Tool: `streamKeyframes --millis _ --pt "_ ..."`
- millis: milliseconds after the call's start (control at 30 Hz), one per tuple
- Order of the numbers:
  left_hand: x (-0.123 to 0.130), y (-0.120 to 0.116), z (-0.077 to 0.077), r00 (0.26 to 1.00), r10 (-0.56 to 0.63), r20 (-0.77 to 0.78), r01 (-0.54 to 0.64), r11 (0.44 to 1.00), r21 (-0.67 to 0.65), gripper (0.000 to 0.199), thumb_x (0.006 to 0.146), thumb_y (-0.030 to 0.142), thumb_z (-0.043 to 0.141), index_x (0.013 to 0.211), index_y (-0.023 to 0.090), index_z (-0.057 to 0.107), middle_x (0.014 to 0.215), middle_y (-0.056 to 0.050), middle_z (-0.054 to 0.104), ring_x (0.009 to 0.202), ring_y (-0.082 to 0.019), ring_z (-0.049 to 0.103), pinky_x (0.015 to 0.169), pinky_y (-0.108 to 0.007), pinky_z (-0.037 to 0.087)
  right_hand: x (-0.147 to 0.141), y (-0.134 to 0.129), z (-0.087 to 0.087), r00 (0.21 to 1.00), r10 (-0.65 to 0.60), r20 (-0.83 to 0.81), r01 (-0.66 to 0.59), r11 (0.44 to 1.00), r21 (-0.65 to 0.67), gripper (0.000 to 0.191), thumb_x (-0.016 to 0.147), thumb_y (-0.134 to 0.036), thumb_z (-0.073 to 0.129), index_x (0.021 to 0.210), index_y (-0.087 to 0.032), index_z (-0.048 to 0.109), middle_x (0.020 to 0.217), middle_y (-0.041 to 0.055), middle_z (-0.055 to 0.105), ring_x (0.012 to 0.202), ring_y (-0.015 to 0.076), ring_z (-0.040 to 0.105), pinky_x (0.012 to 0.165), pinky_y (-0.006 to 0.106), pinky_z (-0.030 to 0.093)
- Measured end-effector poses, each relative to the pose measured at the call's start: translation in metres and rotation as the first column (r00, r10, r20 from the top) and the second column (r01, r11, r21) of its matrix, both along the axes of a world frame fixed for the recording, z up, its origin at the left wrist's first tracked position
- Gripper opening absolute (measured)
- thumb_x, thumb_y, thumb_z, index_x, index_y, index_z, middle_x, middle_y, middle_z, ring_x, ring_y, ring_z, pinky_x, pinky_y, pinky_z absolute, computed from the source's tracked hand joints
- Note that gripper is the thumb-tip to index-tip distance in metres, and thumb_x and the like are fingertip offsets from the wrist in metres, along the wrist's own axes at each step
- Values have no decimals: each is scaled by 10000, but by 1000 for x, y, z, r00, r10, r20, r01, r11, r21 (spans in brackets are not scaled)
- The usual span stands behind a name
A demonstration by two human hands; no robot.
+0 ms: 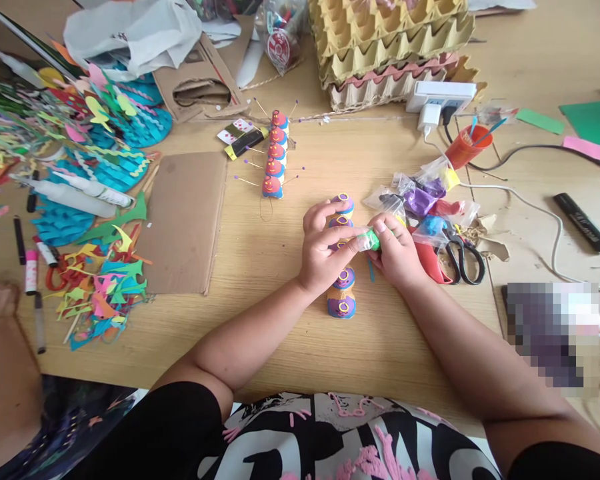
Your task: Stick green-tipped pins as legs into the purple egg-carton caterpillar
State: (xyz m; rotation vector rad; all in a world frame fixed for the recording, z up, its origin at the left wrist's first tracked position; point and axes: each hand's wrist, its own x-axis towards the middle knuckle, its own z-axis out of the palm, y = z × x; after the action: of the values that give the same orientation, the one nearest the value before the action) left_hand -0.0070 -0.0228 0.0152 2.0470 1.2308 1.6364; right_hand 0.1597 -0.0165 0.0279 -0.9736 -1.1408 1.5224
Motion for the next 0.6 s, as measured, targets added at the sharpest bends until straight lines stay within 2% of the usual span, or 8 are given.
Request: streamKeyframes --millis 100,233,367,600 --pt "0 -1 0 1000 2 20 -2 1000 23 175 1004 438 717 1003 306 832 1360 -53 682 1380 -218 592 1272 -485 457 0 0 -1 1000 -5 12 4 1000 11 524 882 -743 736 825 -265 528 478 -93 421 371 86 318 341 219 195" --pt "0 -1 -1 1000 21 2 -21 999 -32 184 997 446 725 965 302 835 1349 -53 691 1387 -225 589 1275 -484 456 1 -1 -2 999 -24 40 23 999 27 510 900 -736 723 833 -268 531 486 -88 436 380 92 332 354 226 219" --pt "1 -1 -5 999 36 36 -34 999 -29 212 1016 457 698 983 305 842 1338 -54 709 1382 -220 601 1269 -480 471 1 -2 -3 997 -62 45 60 997 48 495 906 -716 731 834 -270 529 486 -86 462 376 95 336 358 236 233" --pt "2 2 -8 990 6 140 11 993 -121 238 1019 478 693 1055 305 852 1381 -62 699 1399 -235 617 1259 -493 484 0 -1 -2 994 -95 51 91 994 62 495 897 -703 753 852 -268 521 560 -71 591 402 109 482 378 245 327"
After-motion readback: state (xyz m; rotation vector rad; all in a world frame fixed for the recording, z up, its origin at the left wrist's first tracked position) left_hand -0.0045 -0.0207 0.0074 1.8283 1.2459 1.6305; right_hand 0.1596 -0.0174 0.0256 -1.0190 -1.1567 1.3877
